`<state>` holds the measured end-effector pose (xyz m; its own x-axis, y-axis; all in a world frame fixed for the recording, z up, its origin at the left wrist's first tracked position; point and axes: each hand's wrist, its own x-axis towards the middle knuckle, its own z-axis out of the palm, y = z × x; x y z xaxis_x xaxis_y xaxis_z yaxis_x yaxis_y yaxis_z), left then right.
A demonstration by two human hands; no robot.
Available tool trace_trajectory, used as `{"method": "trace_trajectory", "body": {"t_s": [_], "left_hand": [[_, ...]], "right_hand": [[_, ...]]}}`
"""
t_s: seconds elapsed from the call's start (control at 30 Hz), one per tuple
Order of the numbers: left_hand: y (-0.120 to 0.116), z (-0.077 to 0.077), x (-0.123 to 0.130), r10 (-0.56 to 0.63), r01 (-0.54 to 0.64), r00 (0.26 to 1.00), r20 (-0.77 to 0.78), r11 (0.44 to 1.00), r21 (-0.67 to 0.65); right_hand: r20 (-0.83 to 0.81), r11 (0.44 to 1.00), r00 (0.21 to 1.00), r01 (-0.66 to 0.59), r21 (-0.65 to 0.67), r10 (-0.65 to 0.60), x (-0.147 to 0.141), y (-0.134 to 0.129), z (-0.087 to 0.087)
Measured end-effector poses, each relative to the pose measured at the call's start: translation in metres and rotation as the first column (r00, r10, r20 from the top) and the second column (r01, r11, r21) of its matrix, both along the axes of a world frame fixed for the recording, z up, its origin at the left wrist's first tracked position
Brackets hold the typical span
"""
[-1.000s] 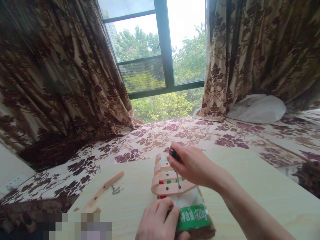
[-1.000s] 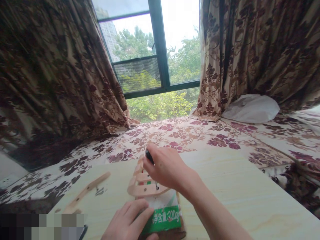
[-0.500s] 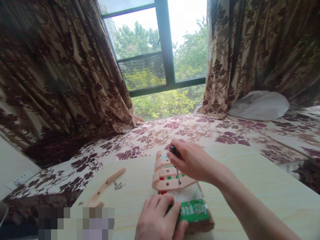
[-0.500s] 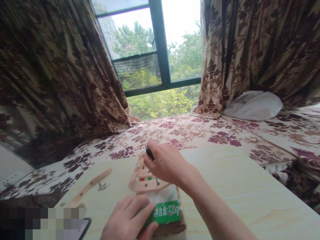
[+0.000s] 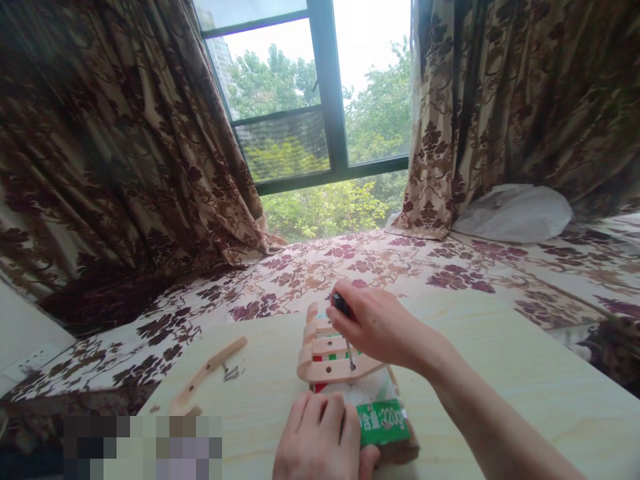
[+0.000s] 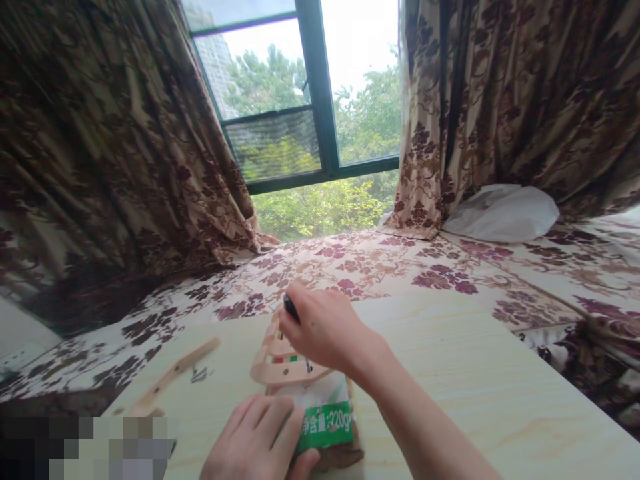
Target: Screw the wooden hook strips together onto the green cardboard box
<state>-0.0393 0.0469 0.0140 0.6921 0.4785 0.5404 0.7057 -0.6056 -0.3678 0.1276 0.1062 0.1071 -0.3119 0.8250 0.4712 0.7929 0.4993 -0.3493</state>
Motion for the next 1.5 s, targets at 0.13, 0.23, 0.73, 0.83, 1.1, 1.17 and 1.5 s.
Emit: {"method": "trace_trajectory", "body": {"t_s": [0.13, 0.23, 0.73, 0.83, 1.1, 1.17, 1.5], "left_hand": [[0.002, 0.003, -0.003, -0.027, 0.025, 0.999, -0.022, 0.997, -0.071], [0.0, 0.003, -0.005, -0.035, 0.036, 0.999, 0.01, 0.991, -0.129], [-0.002, 0.005, 0.001, -0.061, 0.06, 0.998, -0.014, 0.996, -0.066], [-0.002, 0.008, 0.004, -0.068, 0.068, 0.997, -0.037, 0.998, -0.012], [-0.008, 0.004, 0.015, -0.059, 0.06, 0.998, -0.014, 0.978, 0.199], [-0.008, 0.002, 0.017, -0.064, 0.07, 0.997, -0.034, 0.975, 0.21], [-0.003, -0.008, 0.021, -0.035, 0.035, 0.999, -0.005, 0.949, 0.312]], "right_hand": [[-0.008, 1.0, 1.0, -0.01, 0.0, 0.01, 0.001, -0.001, 0.0], [-0.005, 1.0, 1.0, -0.017, -0.004, 0.017, 0.001, -0.002, 0.0], [0.013, 0.999, 1.0, -0.008, 0.04, 0.007, -0.001, -0.001, -0.003], [0.014, 0.999, 1.0, -0.016, 0.036, 0.016, 0.0, -0.002, -0.002], [0.016, 0.999, 0.999, -0.035, 0.002, 0.035, 0.001, -0.002, -0.001], [0.021, 0.999, 0.999, -0.038, 0.003, 0.037, 0.001, -0.003, 0.0], [0.012, 0.999, 0.999, -0.033, 0.007, 0.033, 0.001, -0.003, -0.001]]}}
